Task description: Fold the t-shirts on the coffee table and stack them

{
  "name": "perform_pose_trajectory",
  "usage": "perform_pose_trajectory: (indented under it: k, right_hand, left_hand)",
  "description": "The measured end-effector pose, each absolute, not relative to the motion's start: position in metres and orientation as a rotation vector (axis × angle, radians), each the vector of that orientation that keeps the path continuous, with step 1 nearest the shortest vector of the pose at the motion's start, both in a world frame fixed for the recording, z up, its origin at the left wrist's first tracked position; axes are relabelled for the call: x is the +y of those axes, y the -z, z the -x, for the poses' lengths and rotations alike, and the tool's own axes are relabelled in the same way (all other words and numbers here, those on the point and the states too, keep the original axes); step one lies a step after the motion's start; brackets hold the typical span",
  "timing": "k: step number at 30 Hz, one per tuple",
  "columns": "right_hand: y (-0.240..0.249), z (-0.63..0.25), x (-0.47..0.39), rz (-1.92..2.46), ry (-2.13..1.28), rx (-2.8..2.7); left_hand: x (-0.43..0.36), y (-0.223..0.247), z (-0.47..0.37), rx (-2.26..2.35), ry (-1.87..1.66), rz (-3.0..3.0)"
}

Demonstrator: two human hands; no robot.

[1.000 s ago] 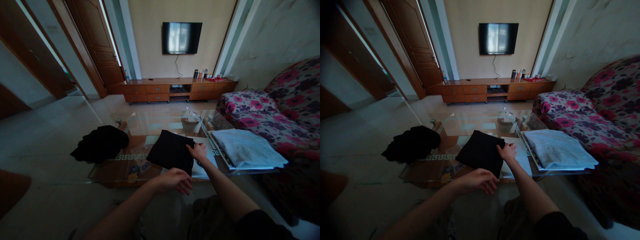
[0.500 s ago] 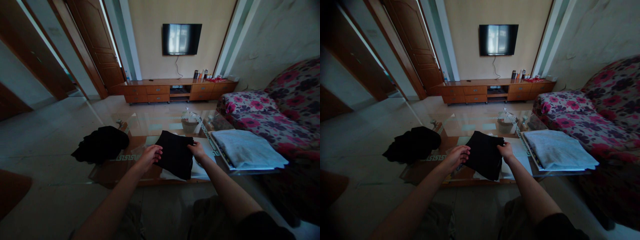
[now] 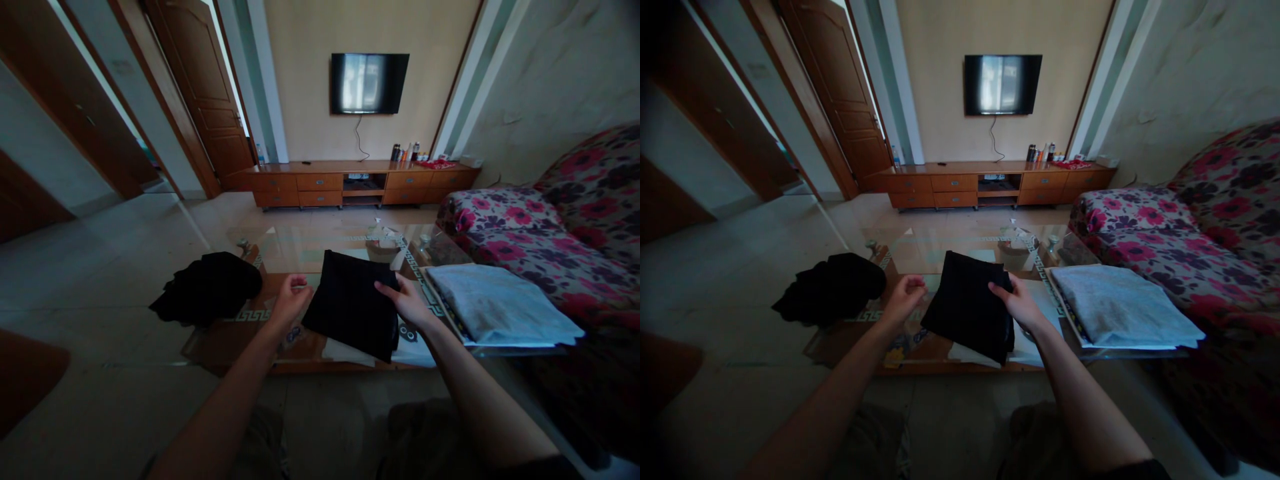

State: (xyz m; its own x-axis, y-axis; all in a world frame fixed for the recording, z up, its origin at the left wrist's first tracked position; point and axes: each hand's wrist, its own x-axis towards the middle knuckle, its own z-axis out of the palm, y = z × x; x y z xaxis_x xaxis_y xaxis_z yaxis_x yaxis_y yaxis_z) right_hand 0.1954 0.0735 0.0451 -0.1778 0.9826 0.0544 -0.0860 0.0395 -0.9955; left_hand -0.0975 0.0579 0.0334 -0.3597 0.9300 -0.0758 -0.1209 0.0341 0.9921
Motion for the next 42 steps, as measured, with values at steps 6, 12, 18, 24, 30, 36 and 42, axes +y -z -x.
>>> perform_pose_trajectory:
  k: [6, 12, 18, 24, 30, 36, 42]
  right_hand:
    - [-0.077, -0.206, 0.050, 1.047, -1.294, -1.368]
    - [-0.078, -0.216, 0.044, 0.986, -1.465, -1.191]
    - [-0.074, -0.226, 0.046, 0.979, -1.500, -1.037]
    - [-0.069, -0.226, 0.047, 0.970, -1.522, -1.004]
    - [-0.069, -0.228, 0.047, 0.949, -1.553, -1.040]
    - [-0.070, -0.244, 0.049, 0.986, -1.583, -1.092]
    - [-0.078, -0.251, 0.043, 1.024, -1.641, -1.218]
  left_hand:
    - [0.057, -0.042, 0.104, 1.223, -1.502, -1.072]
    - [0.043, -0.052, 0.104, 1.001, -1.220, -1.154]
    - [0.042, -0.051, 0.104, 0.839, -1.217, -1.133]
    - [0.042, -0.049, 0.105, 0.756, -1.215, -1.087]
    - [0.038, -0.061, 0.108, 0.802, -1.358, -1.282]
    - [0.030, -0.080, 0.131, 0.946, -1.060, -1.670]
    - [0.011, -0.106, 0.134, 0.888, -0.546, -2.160]
